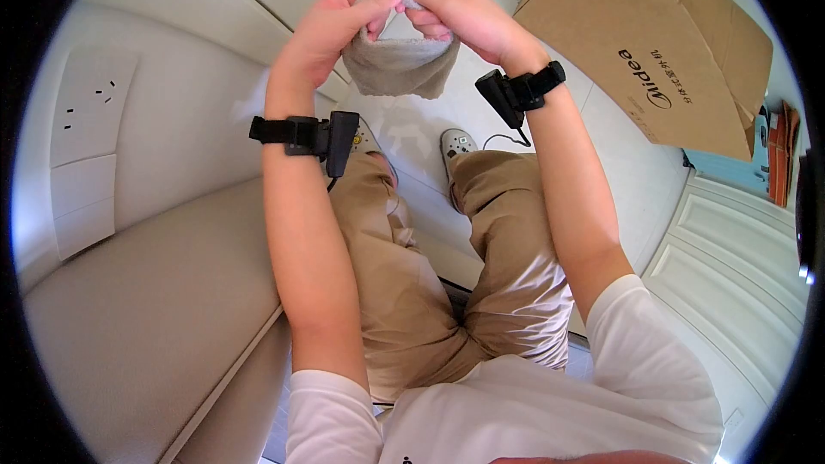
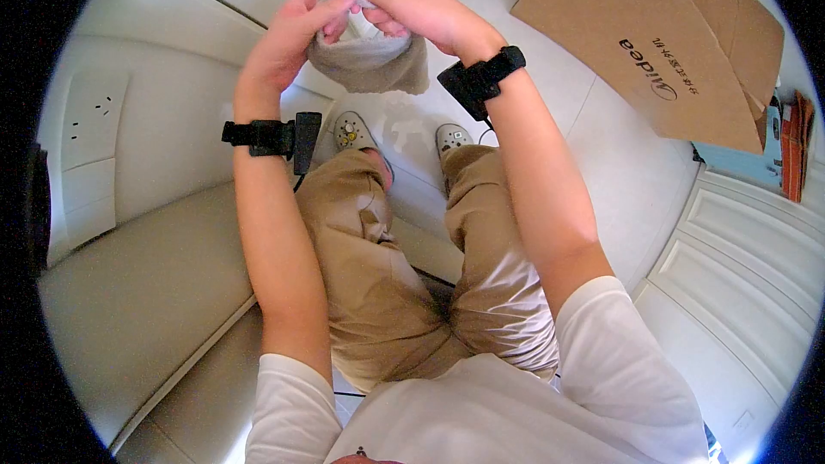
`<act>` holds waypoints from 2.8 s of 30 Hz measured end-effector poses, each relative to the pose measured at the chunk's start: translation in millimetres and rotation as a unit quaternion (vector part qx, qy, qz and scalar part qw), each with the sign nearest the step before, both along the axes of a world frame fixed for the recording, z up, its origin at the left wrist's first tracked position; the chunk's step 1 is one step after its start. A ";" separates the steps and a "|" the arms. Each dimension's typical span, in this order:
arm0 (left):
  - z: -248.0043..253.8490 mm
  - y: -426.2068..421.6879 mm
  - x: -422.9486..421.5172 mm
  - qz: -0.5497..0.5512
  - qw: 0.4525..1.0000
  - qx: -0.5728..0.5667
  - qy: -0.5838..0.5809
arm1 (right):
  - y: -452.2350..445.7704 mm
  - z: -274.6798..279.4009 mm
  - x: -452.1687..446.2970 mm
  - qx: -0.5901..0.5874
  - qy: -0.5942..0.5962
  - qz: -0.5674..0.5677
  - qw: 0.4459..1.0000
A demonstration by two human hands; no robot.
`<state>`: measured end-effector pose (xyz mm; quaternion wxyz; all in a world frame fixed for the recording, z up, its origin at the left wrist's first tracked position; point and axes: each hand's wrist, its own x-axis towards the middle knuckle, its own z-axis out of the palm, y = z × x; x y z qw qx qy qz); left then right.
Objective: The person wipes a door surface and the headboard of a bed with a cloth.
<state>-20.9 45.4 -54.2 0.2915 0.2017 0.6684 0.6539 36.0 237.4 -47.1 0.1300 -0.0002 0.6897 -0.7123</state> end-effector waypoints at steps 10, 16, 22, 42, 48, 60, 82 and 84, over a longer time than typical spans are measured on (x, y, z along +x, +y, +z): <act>-18.4 -3.6 -12.6 0.008 0.996 -0.081 0.023 | 4.0 -5.3 -3.2 0.052 -0.022 0.054 0.997; -22.3 -5.0 -14.6 0.032 0.996 -0.085 -0.005 | 7.7 -12.3 -2.5 0.063 0.005 0.066 0.996; -21.2 -8.7 -13.2 0.106 0.991 -0.047 -0.060 | 6.9 -18.4 -5.2 0.112 0.019 0.054 0.992; -34.9 -1.5 -17.3 0.159 0.971 -0.096 0.153 | 21.4 -19.6 -6.7 0.220 0.119 -0.007 0.968; -27.1 -5.5 -16.8 0.132 0.982 -0.075 0.112 | 17.3 -27.6 -7.1 0.203 0.148 -0.033 0.968; -34.4 -4.5 -17.1 0.171 0.968 -0.100 0.155 | 25.4 -35.4 -10.1 0.195 0.108 -0.045 0.974; -42.6 -13.0 -31.7 0.268 0.915 -0.179 0.243 | 36.2 -30.6 -13.6 0.410 0.263 -0.277 0.828; -41.7 -14.0 -30.8 0.277 0.910 -0.179 0.251 | 39.9 -20.5 -8.8 0.411 0.229 -0.286 0.835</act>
